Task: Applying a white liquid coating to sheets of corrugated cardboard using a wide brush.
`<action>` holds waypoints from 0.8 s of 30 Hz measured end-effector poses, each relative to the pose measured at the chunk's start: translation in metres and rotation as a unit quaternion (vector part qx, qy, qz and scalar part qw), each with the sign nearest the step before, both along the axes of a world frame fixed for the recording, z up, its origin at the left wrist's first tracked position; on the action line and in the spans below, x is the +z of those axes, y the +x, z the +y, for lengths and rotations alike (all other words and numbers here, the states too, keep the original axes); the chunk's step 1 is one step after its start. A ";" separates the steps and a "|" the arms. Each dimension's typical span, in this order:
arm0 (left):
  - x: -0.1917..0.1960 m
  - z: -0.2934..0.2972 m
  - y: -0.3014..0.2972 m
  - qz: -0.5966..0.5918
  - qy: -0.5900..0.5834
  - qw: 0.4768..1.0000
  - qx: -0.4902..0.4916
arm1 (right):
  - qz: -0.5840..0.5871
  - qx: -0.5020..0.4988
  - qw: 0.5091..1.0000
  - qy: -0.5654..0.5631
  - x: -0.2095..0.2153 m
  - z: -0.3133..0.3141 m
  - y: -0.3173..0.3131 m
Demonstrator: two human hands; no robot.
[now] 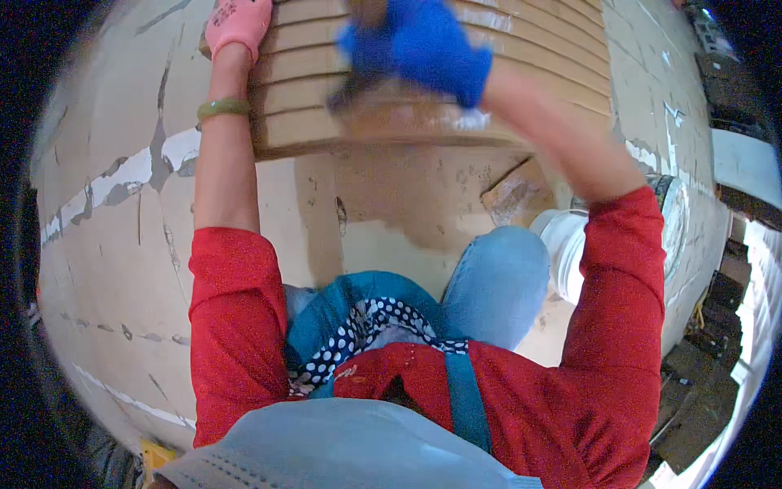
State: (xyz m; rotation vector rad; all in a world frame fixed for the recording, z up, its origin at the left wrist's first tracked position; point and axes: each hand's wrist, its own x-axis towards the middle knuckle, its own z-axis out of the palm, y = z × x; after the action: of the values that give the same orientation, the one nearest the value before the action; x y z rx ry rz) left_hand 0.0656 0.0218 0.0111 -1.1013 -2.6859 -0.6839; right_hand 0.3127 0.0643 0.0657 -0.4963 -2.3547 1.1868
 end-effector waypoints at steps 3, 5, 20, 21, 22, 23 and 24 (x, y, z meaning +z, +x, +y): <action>-0.001 0.011 -0.004 0.024 0.041 0.998 -0.032 | 0.047 -0.174 0.975 0.128 0.053 0.055 -0.047; -0.003 0.017 -0.004 0.021 0.037 0.998 -0.037 | 0.007 -0.207 0.958 0.197 0.051 0.072 -0.060; 0.010 0.010 0.005 -0.011 0.035 0.999 -0.034 | 0.050 -0.056 0.990 0.123 0.011 -0.021 0.006; 0.009 0.016 0.002 -0.021 0.033 0.999 -0.038 | 0.058 -0.035 0.983 0.172 0.002 -0.016 0.010; 0.004 0.019 -0.002 -0.018 0.041 0.998 -0.049 | 0.065 -0.015 0.974 0.217 -0.009 -0.011 0.013; -0.004 0.013 -0.009 -0.028 0.035 0.998 -0.034 | 0.088 0.027 0.978 0.185 -0.013 -0.028 0.019; -0.009 0.010 -0.011 -0.039 0.029 0.999 -0.022 | 0.088 0.018 0.978 0.190 -0.010 -0.025 0.026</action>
State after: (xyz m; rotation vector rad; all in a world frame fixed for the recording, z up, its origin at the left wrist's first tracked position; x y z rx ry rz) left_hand 0.0545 0.0316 0.0026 -1.1446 -2.6952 -0.8220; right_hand 0.3384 0.0390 0.0560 -0.2072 -2.3627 0.7306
